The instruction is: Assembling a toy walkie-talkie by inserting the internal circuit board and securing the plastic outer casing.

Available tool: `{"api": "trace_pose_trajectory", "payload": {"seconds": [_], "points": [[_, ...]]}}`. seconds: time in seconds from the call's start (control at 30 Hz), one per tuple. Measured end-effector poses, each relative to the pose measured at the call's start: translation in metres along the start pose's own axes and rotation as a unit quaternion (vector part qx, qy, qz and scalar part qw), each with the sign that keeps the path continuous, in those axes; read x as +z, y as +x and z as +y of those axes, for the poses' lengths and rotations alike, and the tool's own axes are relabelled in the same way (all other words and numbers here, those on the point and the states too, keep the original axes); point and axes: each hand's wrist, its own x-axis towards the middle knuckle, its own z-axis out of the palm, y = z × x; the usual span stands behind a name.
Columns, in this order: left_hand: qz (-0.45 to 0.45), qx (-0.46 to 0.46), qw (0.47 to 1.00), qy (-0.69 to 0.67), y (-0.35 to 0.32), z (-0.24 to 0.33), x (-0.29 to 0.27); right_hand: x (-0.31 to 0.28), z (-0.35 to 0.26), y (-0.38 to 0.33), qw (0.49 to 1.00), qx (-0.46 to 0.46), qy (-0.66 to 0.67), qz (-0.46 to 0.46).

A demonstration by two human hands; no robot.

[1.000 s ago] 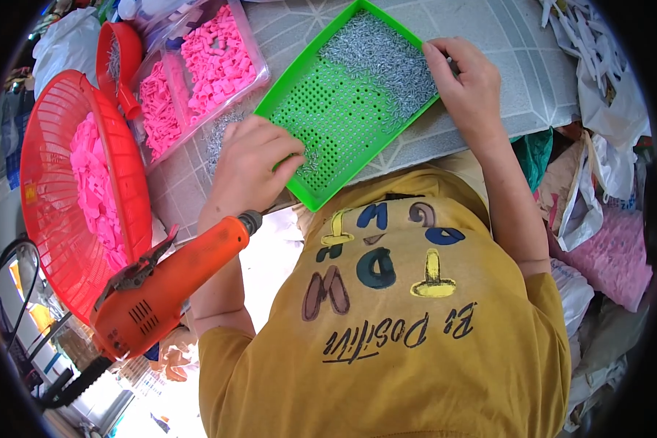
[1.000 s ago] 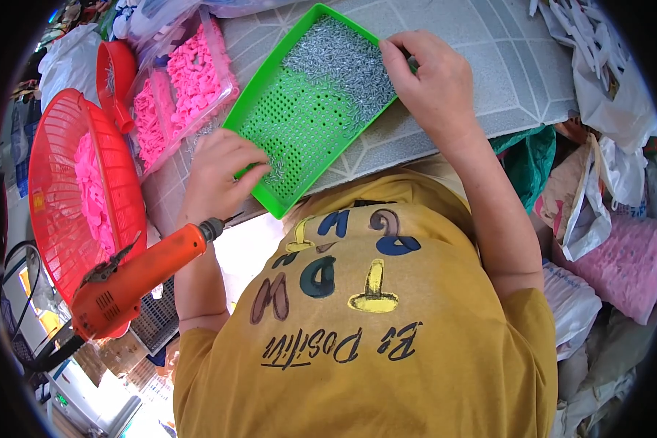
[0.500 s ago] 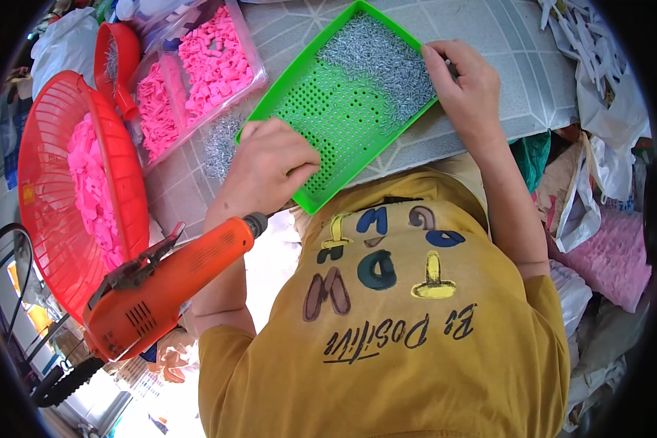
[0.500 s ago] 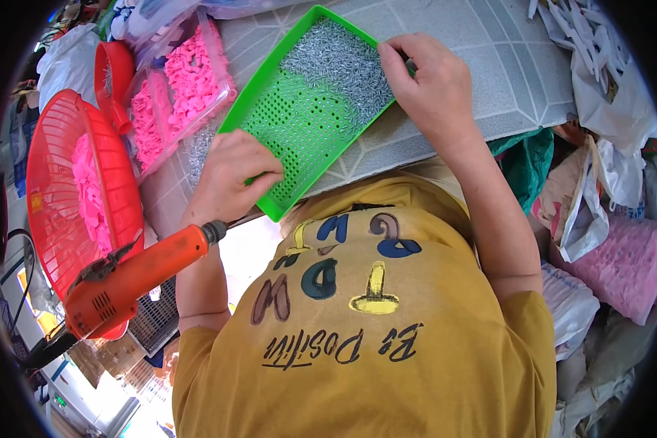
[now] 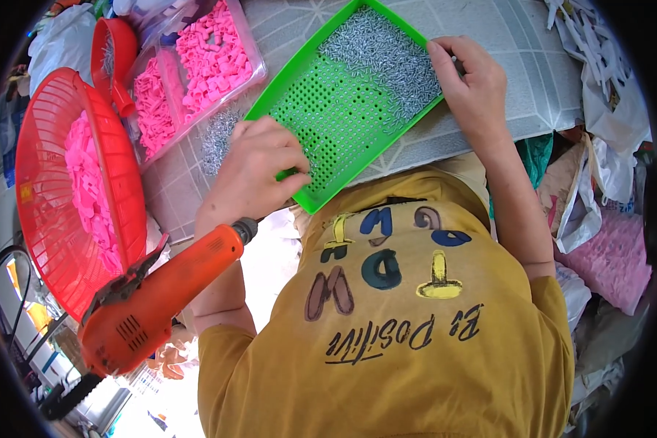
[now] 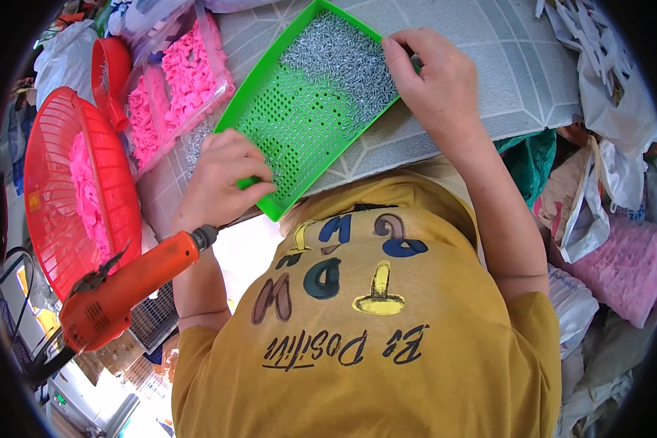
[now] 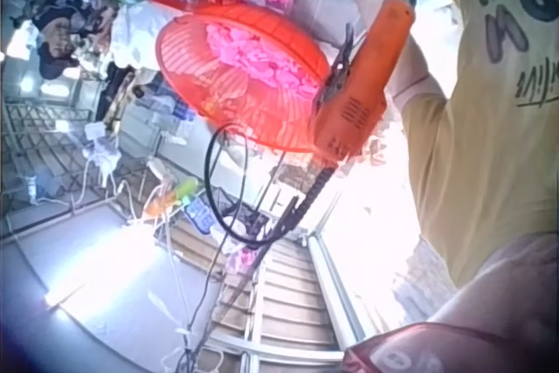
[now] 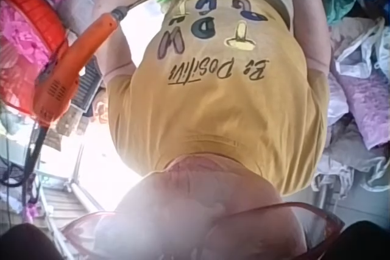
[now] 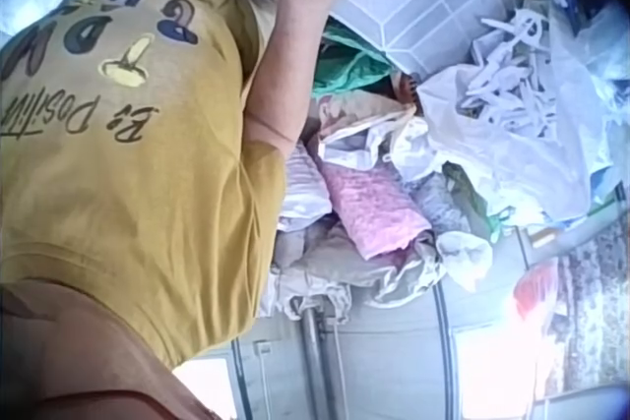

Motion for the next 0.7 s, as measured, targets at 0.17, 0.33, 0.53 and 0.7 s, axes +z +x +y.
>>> {"api": "trace_pose_trajectory", "payload": {"seconds": [0.17,0.33,0.53,0.7], "points": [[0.033,-0.014,0.999,-0.027,0.0,-0.003,0.001,0.0,-0.002,-0.001,1.0,0.001,-0.003,-0.002],[0.003,0.011,0.998,-0.057,0.004,-0.004,0.012,0.001,-0.001,0.0,1.0,0.0,0.003,0.002],[0.072,0.012,0.997,-0.027,0.003,-0.002,0.01,0.0,0.0,-0.001,1.0,-0.006,-0.016,-0.001],[0.054,0.01,0.998,-0.02,0.002,-0.005,0.01,0.0,-0.002,-0.001,1.0,-0.002,-0.011,0.0]]}}
